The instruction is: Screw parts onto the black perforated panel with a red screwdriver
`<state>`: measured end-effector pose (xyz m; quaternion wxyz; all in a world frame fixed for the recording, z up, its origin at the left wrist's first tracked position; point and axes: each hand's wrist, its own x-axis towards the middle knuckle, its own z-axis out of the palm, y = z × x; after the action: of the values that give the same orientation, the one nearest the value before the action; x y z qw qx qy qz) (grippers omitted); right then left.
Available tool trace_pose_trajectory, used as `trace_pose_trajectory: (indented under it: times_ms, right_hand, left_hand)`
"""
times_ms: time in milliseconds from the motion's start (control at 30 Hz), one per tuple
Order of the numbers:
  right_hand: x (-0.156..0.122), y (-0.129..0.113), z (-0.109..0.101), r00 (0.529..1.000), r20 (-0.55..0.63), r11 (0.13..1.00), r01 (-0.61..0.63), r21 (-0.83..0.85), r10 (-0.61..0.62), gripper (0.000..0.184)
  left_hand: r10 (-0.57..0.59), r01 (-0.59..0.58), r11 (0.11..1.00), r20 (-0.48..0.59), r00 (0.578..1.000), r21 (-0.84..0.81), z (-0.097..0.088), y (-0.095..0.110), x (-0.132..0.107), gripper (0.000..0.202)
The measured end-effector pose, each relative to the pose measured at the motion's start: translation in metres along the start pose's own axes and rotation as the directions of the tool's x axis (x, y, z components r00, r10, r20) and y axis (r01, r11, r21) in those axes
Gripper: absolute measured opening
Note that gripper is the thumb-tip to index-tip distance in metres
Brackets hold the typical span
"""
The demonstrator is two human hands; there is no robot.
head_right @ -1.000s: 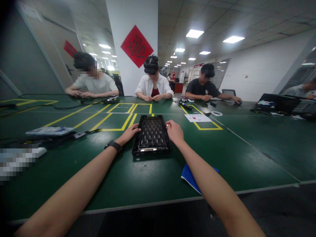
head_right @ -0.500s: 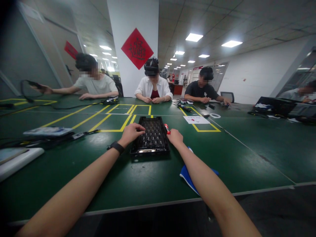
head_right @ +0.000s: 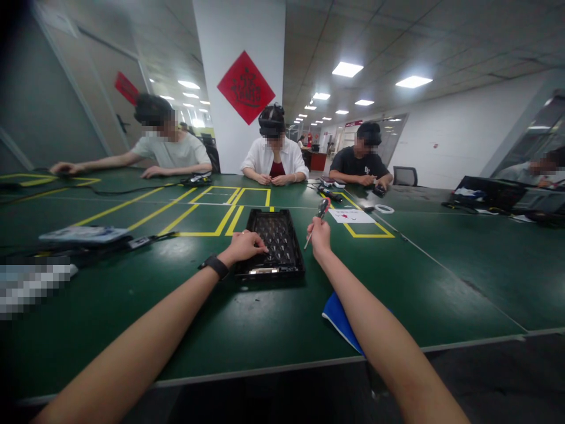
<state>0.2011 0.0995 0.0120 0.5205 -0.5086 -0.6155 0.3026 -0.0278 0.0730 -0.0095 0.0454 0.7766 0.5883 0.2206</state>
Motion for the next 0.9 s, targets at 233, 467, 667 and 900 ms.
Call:
trace_pose_trajectory:
  times_ms: [233, 467, 667, 900]
  right_hand:
    - [-0.024, -0.02, 0.024, 0.985, 0.169, 0.876, -0.047, 0.479, -0.039, 0.022]
    - [-0.03, -0.017, 0.032, 0.949, 0.294, 0.901, -0.023, 0.433, -0.117, 0.024]
    - [-0.027, -0.011, 0.034, 0.966, 0.229, 0.881, -0.004, 0.473, -0.118, 0.024]
    - [-0.028, -0.011, 0.034, 0.964, 0.229, 0.877, 0.007, 0.481, -0.134, 0.024]
  left_hand:
    - [-0.006, 0.006, 1.0, -0.033, 0.999, -0.015, 0.003, -0.002, 0.0, 0.025]
    - [0.01, -0.009, 0.997, -0.022, 1.0, 0.074, 0.001, 0.001, -0.002, 0.026]
    - [-0.009, 0.009, 0.995, -0.001, 1.0, 0.104, 0.001, 0.001, -0.002, 0.027]
    - [0.007, -0.006, 0.994, -0.004, 1.0, 0.105, 0.001, 0.001, -0.003, 0.026]
